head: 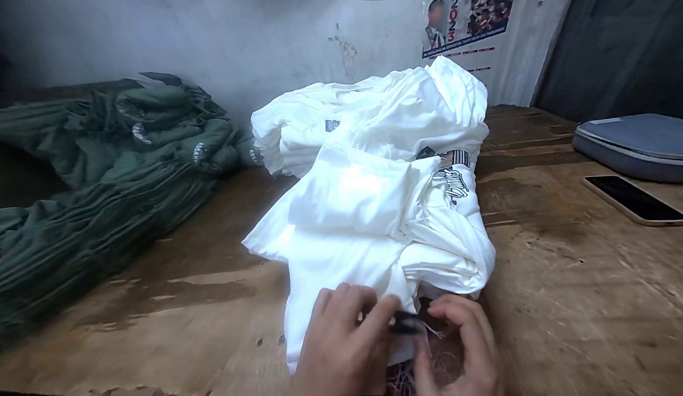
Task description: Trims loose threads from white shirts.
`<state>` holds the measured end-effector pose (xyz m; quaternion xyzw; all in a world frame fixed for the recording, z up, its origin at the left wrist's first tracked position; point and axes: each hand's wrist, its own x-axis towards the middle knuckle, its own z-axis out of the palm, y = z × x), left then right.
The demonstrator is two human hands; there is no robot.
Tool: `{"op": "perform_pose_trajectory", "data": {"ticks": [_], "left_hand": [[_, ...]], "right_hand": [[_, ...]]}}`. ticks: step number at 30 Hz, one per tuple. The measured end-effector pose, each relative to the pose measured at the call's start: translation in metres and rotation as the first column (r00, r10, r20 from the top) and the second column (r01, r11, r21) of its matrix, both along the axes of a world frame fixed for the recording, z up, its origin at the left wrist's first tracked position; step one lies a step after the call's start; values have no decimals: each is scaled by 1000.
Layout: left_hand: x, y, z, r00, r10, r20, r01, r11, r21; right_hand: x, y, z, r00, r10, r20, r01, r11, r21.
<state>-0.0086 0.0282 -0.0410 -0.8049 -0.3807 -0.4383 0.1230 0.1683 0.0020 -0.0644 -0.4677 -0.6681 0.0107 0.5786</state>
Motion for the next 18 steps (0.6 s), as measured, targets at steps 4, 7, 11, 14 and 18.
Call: {"op": "perform_pose_trajectory", "data": {"ticks": [4,7,11,14,18], "left_hand": [[-7,15,1,972,-158,175,171,983,-61],[-9,28,12,903,-189,386,296,924,-241],[-6,42,24,802,-68,594,403,795,-453],[-8,37,25,788,-65,612,429,772,-469],[-11,15,13,943,-149,296,195,972,-129]], "right_hand": [[-23,22,6,972,181,-148,-151,969,197],[-36,44,18,868,295,-399,-218,949,226],[-30,47,21,926,280,-252,-251,958,141],[-15,26,12,998,-47,49,35,973,227],[5,-1,9,991,-93,93,75,980,185]]}}
